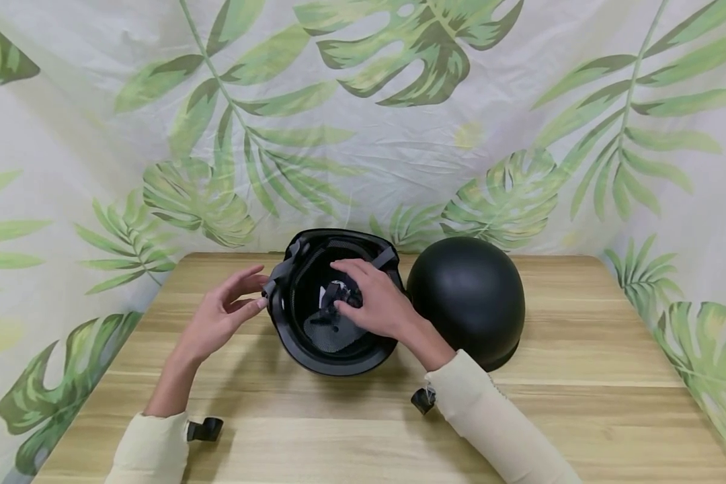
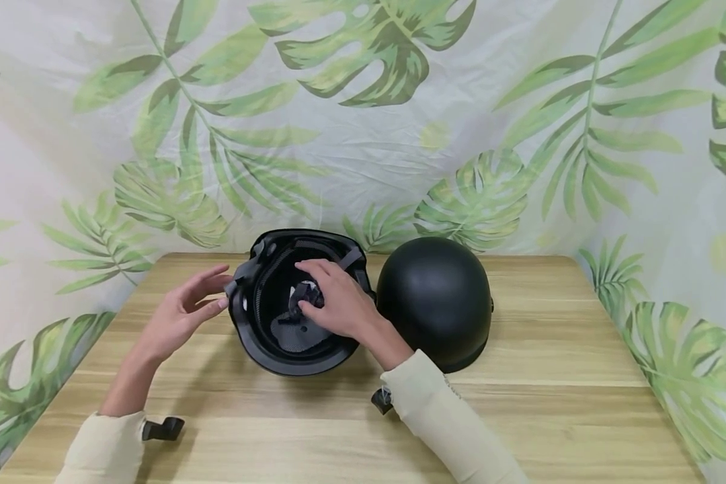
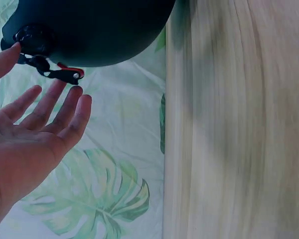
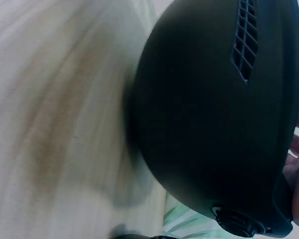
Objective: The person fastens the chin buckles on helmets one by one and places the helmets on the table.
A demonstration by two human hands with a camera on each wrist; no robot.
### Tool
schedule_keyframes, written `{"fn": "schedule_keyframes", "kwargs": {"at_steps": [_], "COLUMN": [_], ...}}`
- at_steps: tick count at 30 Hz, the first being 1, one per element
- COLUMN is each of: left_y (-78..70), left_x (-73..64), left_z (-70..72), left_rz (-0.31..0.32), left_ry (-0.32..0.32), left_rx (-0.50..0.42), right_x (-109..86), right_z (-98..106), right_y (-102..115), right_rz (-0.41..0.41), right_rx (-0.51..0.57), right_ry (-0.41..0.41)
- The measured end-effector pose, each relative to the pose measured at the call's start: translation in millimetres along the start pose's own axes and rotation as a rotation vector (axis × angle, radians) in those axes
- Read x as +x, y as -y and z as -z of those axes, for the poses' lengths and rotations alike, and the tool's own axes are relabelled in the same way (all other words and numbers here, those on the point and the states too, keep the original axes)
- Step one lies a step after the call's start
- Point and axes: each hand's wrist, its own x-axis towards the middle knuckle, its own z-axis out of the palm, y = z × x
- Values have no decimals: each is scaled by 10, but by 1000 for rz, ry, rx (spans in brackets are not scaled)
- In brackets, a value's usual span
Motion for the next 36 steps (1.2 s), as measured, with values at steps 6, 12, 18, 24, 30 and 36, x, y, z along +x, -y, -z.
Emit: {"fn": "schedule_keyframes", "kwargs": {"at_steps": [6,12,18,24,30,36], "left_y": [-62,-143,-211,-247,-239,-220], "left_x": [15,42,42,34,16,6], "left_z": [-63,-114,-137,-154,-151,-135], "left_rz": [-22,-16,-25,-26,-31,-48], "left_ry": [-54,-107,-126,-163,-201,-242], "left_rx": [6,-3,-20,-13,2,-2], "right_x": [-22,-20,10,30,40,44], "right_z": [-92,-250,-270,-274,-281,-302], "right_y": [-63,-211,-189,-176,-162,-138], "right_rz": [10,79,89,73,40,29], "right_rx": [-27,-56,-90,-163,-209,-218], "right_ry": [93,110,136,198,202,168]}}
